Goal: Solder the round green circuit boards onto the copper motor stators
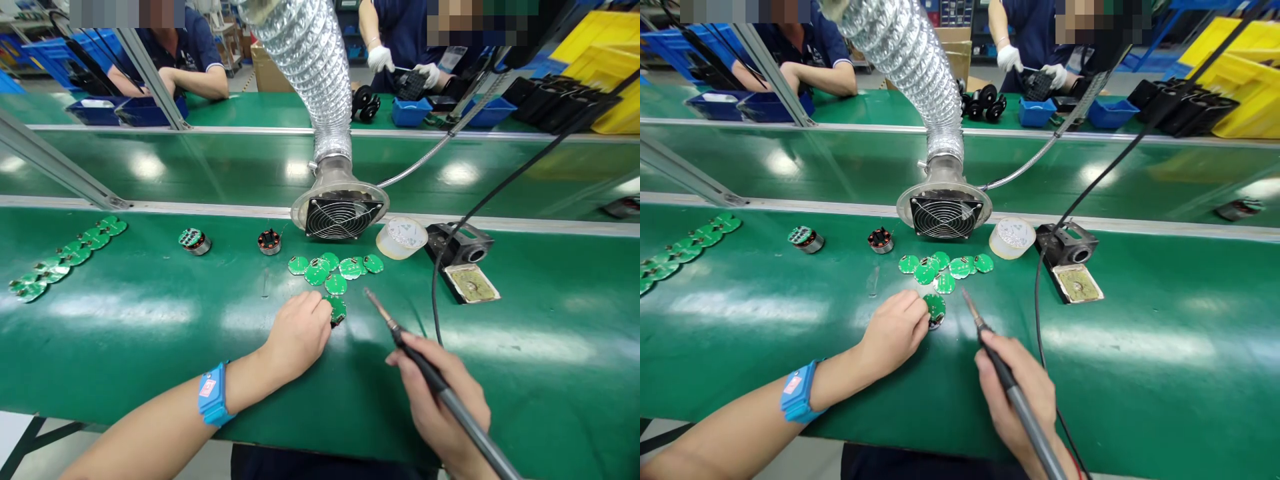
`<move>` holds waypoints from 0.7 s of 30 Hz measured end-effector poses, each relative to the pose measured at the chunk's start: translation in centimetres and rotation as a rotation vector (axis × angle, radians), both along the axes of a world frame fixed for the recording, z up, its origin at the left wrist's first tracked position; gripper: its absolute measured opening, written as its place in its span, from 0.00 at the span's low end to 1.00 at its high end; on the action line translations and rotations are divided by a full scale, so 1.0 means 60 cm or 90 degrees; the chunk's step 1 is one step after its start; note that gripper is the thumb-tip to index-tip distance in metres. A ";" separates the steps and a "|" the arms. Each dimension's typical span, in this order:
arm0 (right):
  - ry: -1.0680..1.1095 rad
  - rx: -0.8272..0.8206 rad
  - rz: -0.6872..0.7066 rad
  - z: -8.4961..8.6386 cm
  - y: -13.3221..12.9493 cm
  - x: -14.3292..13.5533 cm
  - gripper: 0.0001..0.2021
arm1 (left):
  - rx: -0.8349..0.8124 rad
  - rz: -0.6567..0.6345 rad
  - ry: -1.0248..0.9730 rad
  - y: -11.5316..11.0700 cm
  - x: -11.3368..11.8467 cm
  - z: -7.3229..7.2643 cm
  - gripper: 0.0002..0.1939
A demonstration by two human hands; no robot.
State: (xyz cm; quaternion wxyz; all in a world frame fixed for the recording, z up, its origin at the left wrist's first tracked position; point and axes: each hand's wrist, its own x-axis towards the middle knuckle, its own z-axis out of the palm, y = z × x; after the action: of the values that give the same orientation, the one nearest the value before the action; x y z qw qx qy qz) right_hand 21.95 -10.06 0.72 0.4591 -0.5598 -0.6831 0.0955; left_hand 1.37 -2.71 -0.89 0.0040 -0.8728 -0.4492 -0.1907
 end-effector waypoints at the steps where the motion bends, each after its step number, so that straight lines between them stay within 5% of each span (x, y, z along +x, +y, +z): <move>1: -0.015 -0.003 0.000 0.007 0.017 0.012 0.10 | 0.005 -0.002 -0.002 0.000 0.000 0.000 0.12; 6: -0.212 0.059 -0.036 0.011 0.127 0.082 0.14 | 0.001 0.000 -0.019 -0.002 0.001 -0.004 0.11; 9: -0.236 -0.064 0.012 -0.001 0.167 0.110 0.16 | -0.034 -0.003 -0.040 0.000 -0.003 -0.003 0.11; 15: -0.129 -0.155 0.037 0.019 0.153 0.081 0.18 | -0.261 0.031 -0.251 0.020 -0.022 0.011 0.09; 18: -0.068 -0.222 0.124 0.030 0.140 0.038 0.15 | -0.358 0.011 -0.328 0.031 -0.026 0.010 0.13; 21: -0.051 -0.243 0.179 0.025 0.127 -0.006 0.13 | -0.440 0.017 -0.403 0.034 -0.023 0.003 0.06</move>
State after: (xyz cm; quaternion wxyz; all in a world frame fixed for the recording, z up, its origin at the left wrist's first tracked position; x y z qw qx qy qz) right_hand 21.62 -2.44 2.21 0.2995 -0.5391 -0.7417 0.2638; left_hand -0.03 -0.65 -0.70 -0.4215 -0.7160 -0.4768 -0.2869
